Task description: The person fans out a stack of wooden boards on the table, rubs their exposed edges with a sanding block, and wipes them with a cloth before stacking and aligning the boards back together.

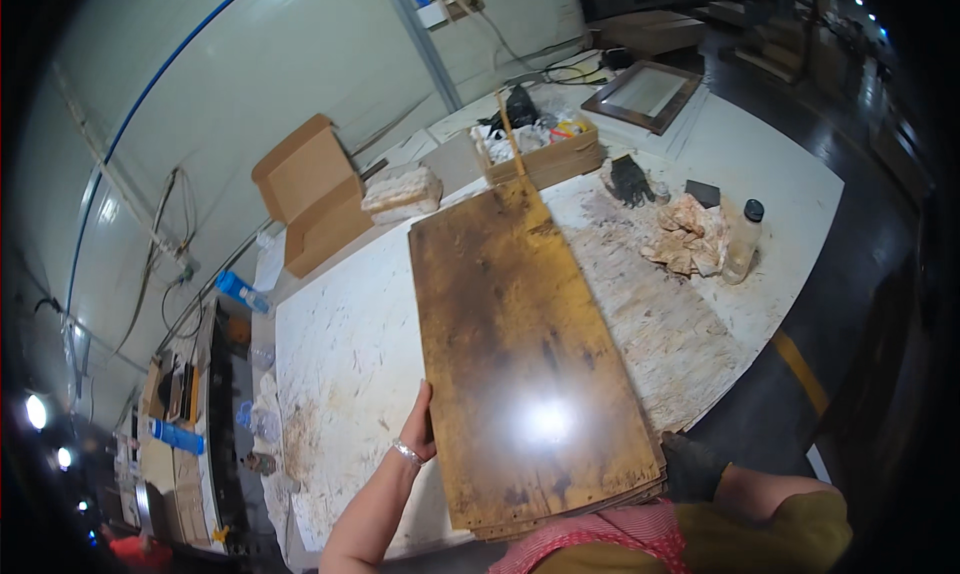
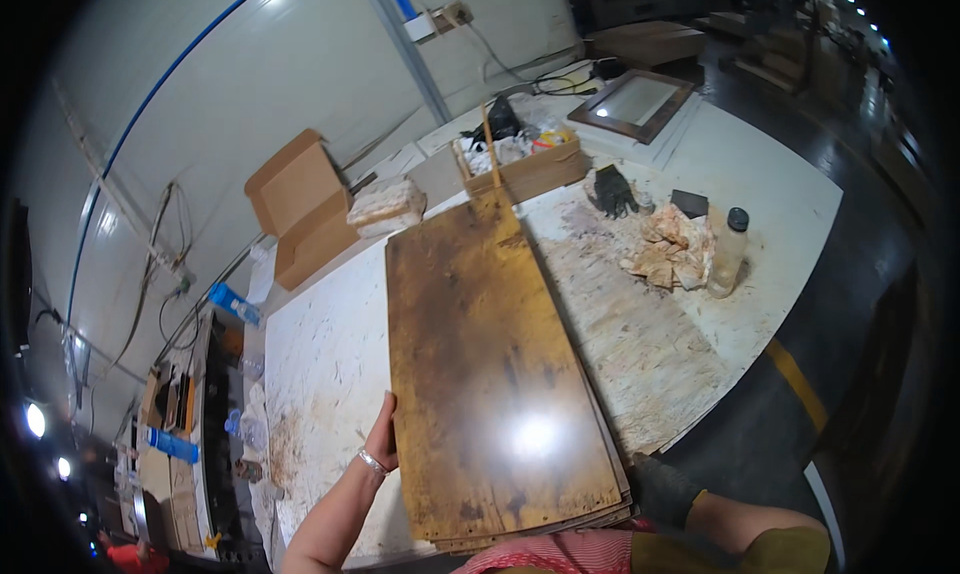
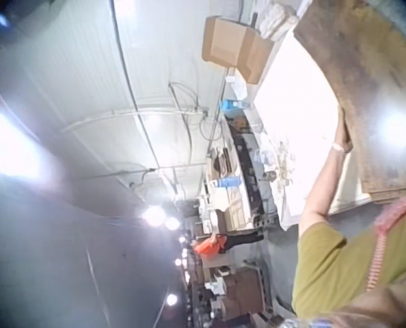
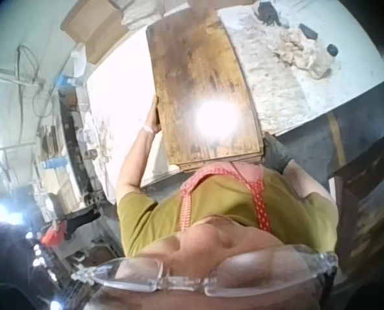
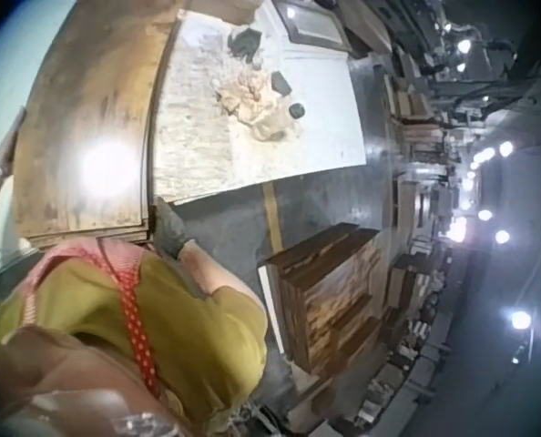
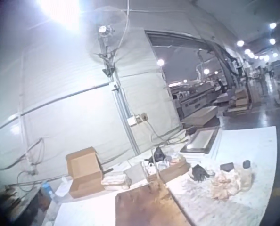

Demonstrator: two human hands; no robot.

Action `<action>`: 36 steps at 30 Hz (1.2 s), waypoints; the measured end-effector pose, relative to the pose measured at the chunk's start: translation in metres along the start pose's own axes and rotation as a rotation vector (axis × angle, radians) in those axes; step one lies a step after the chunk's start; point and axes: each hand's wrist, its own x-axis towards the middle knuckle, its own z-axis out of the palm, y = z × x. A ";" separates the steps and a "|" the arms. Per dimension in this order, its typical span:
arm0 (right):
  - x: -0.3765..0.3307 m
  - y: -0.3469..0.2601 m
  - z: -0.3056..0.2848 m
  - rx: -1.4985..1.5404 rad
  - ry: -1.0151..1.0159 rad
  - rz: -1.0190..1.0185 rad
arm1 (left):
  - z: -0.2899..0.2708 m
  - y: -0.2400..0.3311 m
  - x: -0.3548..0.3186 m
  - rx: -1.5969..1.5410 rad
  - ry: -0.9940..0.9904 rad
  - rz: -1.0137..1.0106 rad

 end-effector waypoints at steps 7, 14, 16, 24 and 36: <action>0.029 0.030 -0.058 -0.760 0.016 -0.371 | 0.006 0.006 0.012 0.140 0.069 -0.078; 0.016 -0.009 -0.052 -0.450 -0.066 -0.120 | 0.030 -0.015 0.022 0.151 0.170 -0.022; 0.009 -0.023 -0.051 -0.330 -0.050 -0.069 | 0.045 -0.022 0.029 0.113 0.191 -0.023; 0.001 -0.069 -0.064 -0.110 -0.017 0.043 | 0.101 -0.025 0.052 0.153 -0.021 0.101; -0.011 -0.097 -0.049 -0.042 0.058 0.064 | 0.190 -0.048 0.016 1.879 0.106 0.952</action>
